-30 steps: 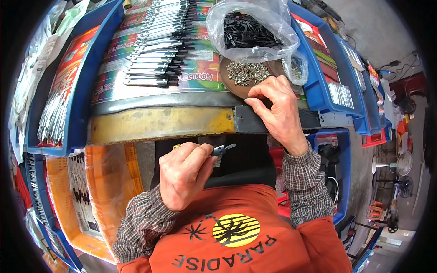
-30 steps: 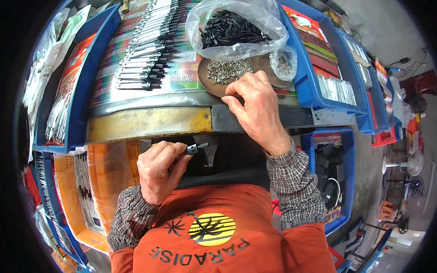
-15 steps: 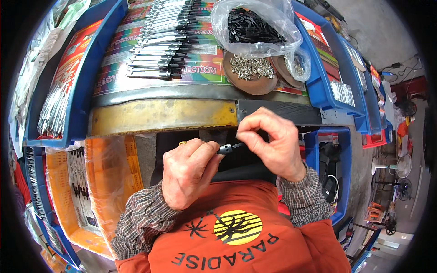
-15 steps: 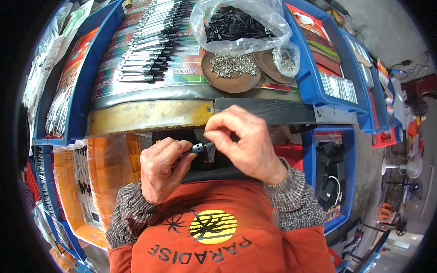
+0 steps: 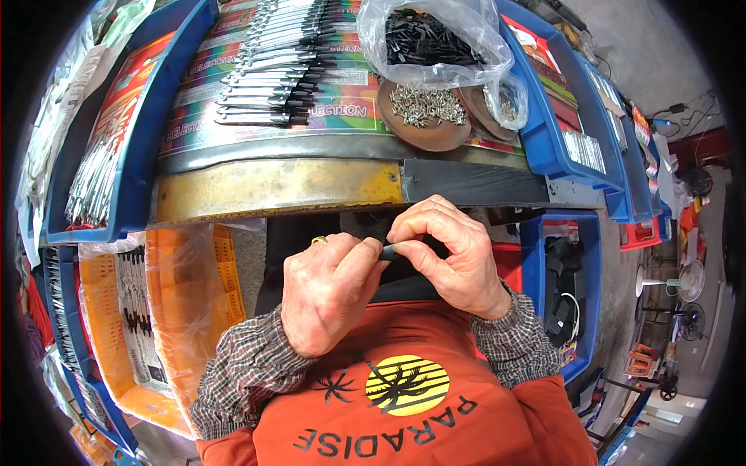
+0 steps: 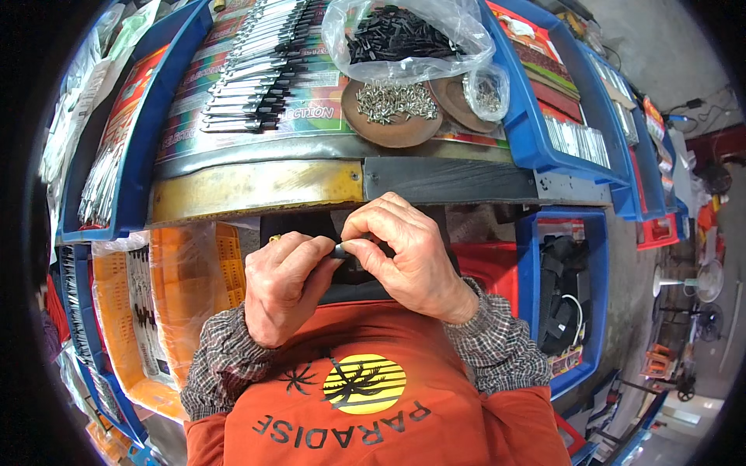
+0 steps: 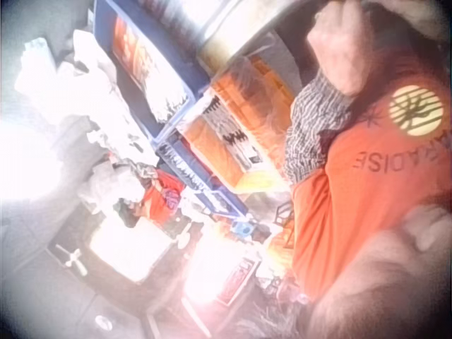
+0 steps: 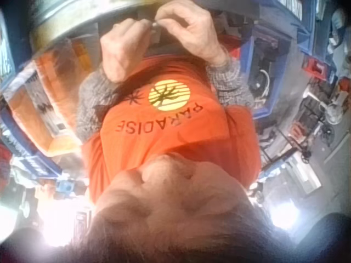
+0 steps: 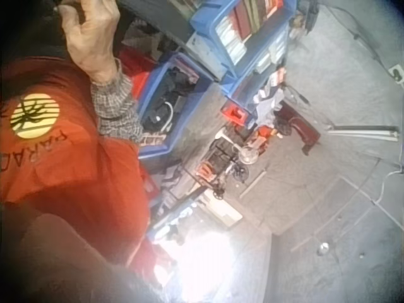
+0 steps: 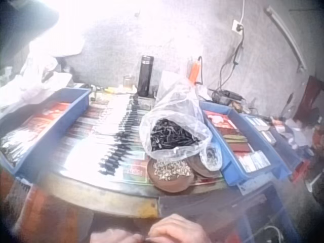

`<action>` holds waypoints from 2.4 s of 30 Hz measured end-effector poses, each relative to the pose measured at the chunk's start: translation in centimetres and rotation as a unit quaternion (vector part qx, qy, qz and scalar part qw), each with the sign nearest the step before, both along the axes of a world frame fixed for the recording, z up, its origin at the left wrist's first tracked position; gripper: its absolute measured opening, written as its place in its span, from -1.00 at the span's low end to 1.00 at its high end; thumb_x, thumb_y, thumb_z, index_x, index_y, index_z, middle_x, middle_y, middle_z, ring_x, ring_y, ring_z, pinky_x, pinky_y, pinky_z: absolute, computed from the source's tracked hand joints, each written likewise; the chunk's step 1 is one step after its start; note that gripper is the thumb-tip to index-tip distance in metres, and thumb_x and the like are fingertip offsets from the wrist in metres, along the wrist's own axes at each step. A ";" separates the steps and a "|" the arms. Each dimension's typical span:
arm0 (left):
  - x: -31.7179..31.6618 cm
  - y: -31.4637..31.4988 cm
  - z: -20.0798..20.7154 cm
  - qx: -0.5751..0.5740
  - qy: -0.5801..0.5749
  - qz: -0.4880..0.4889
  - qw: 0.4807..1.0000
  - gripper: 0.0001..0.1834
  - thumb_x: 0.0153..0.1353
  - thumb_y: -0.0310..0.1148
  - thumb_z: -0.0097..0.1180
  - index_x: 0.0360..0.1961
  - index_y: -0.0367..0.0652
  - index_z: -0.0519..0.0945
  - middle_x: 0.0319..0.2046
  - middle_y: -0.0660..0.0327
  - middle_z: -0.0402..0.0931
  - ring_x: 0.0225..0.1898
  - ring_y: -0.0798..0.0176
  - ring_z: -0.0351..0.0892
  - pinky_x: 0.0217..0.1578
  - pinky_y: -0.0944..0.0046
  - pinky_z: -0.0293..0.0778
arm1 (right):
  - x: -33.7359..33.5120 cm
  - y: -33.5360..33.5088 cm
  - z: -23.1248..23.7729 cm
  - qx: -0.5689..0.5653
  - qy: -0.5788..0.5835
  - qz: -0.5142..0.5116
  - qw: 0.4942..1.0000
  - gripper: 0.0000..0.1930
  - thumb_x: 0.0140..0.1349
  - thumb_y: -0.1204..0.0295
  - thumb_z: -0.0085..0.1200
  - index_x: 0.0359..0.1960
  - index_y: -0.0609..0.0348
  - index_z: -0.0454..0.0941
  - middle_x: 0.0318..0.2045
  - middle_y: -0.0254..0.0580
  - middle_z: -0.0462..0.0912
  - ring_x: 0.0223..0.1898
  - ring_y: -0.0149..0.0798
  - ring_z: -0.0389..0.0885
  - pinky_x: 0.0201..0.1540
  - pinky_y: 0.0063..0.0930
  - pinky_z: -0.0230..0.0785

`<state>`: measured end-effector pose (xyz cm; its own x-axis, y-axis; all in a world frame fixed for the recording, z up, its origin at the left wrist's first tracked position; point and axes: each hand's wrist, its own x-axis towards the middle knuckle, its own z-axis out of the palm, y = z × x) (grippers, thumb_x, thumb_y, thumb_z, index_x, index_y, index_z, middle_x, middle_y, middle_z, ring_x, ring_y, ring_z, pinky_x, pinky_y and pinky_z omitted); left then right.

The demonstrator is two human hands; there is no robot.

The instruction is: The person assembles metal strips by attaching plastic clips and small metal fasteners onto them by hand, then places the assembled pieces onto the table and into a tray.

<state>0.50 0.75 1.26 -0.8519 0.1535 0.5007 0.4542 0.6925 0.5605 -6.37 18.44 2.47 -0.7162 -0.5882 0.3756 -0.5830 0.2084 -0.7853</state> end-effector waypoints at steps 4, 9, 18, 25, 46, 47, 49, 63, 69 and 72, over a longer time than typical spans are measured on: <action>-0.1 0.2 -0.3 -0.003 0.011 0.002 1.000 -0.71 -0.13 -0.52 0.31 -0.32 -0.20 0.53 -0.55 0.21 0.42 -0.53 0.14 0.50 -0.55 0.19 0.43 | 0.2 0.0 0.0 0.015 0.060 -0.009 0.998 -0.84 -0.01 0.64 0.19 -0.39 0.23 0.49 -0.44 -0.18 0.55 -0.36 -0.12 0.51 -0.29 -0.33 0.40; -0.1 0.2 -0.5 -0.023 0.017 -0.001 1.000 -0.73 -0.12 -0.54 0.28 -0.33 -0.22 0.53 -0.54 0.19 0.42 -0.54 0.15 0.48 -0.56 0.20 0.42 | 0.5 -0.2 -0.6 0.037 0.191 -0.013 0.981 -0.74 -0.10 0.64 0.24 -0.33 0.26 0.49 -0.40 -0.10 0.53 -0.34 -0.03 0.55 -0.29 -0.24 0.45; 0.1 0.4 -1.1 -0.025 0.025 -0.009 0.999 -0.70 -0.14 -0.62 0.29 -0.30 -0.26 0.56 -0.47 0.13 0.53 -0.50 0.09 0.55 -0.51 0.20 0.46 | 1.6 0.8 -1.8 0.081 0.299 -0.003 0.951 -0.70 -0.11 0.53 0.18 -0.25 0.35 0.57 -0.30 -0.03 0.58 -0.23 -0.06 0.62 -0.21 -0.29 0.56; -0.2 0.5 -1.3 -0.015 0.054 -0.007 0.998 -0.71 -0.15 -0.60 0.26 -0.30 -0.26 0.55 -0.51 0.17 0.48 -0.54 0.14 0.51 -0.56 0.23 0.43 | 1.4 0.9 -1.7 0.082 0.313 -0.011 0.946 -0.71 -0.02 0.52 0.26 -0.23 0.37 0.58 -0.24 -0.01 0.61 -0.24 -0.06 0.64 -0.24 -0.28 0.57; -0.5 1.1 -2.1 -0.010 0.095 -0.005 0.995 -0.71 -0.15 -0.58 0.23 -0.30 -0.29 0.54 -0.55 0.18 0.42 -0.61 0.20 0.46 -0.62 0.27 0.40 | 2.2 0.8 -1.3 -0.065 -0.456 -0.045 0.887 -0.83 0.33 0.42 0.08 -0.24 0.31 0.59 -0.63 -0.37 0.52 -0.69 -0.62 0.39 -0.65 -0.77 0.21; -0.5 1.1 -2.2 -0.008 0.092 -0.009 0.996 -0.71 -0.14 -0.58 0.24 -0.30 -0.28 0.54 -0.55 0.19 0.42 -0.60 0.20 0.47 -0.61 0.27 0.40 | 2.3 0.8 -1.4 -0.080 -0.456 -0.047 0.885 -0.83 0.34 0.41 0.07 -0.24 0.30 0.59 -0.62 -0.37 0.53 -0.68 -0.62 0.40 -0.65 -0.77 0.22; -0.5 1.0 -2.1 -0.008 0.090 -0.012 0.996 -0.71 -0.14 -0.57 0.24 -0.30 -0.27 0.54 -0.55 0.19 0.42 -0.59 0.20 0.47 -0.60 0.26 0.40 | 2.3 0.8 -1.4 -0.095 -0.455 -0.048 0.884 -0.83 0.34 0.41 0.07 -0.24 0.29 0.59 -0.61 -0.37 0.53 -0.67 -0.62 0.41 -0.64 -0.76 0.23; -1.0 -0.1 -0.7 0.019 0.009 0.011 1.000 -0.76 -0.07 -0.62 0.28 -0.32 -0.24 0.56 -0.51 0.13 0.50 -0.52 0.07 0.52 -0.51 0.17 0.42 | -6.5 1.8 0.3 0.138 0.212 -0.193 0.948 -0.76 0.09 0.48 0.24 -0.21 0.29 0.58 -0.37 -0.16 0.55 -0.36 -0.20 0.50 -0.31 -0.36 0.37; -1.0 -0.9 -1.0 0.018 -0.004 0.032 0.999 -0.78 -0.05 -0.59 0.28 -0.33 -0.21 0.57 -0.53 0.13 0.48 -0.53 0.07 0.51 -0.51 0.17 0.42 | -7.7 1.0 0.0 0.225 0.291 -0.204 0.908 -0.54 0.03 0.21 0.29 -0.14 0.30 0.54 -0.29 -0.11 0.48 -0.20 -0.05 0.43 -0.20 -0.23 0.39; -1.1 -1.1 -1.2 0.023 -0.007 0.030 0.999 -0.78 -0.04 -0.58 0.28 -0.33 -0.22 0.57 -0.54 0.13 0.48 -0.54 0.06 0.51 -0.51 0.16 0.42 | -7.8 0.9 -0.2 0.230 0.285 -0.200 0.909 -0.54 0.03 0.19 0.29 -0.16 0.30 0.54 -0.29 -0.11 0.48 -0.20 -0.05 0.43 -0.19 -0.22 0.38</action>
<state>-0.62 -0.34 0.09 -0.8657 0.0789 0.4942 0.4045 0.6920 0.5980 -14.16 19.33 2.26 -0.6737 -0.5118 0.5331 -0.6729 0.7230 -0.1563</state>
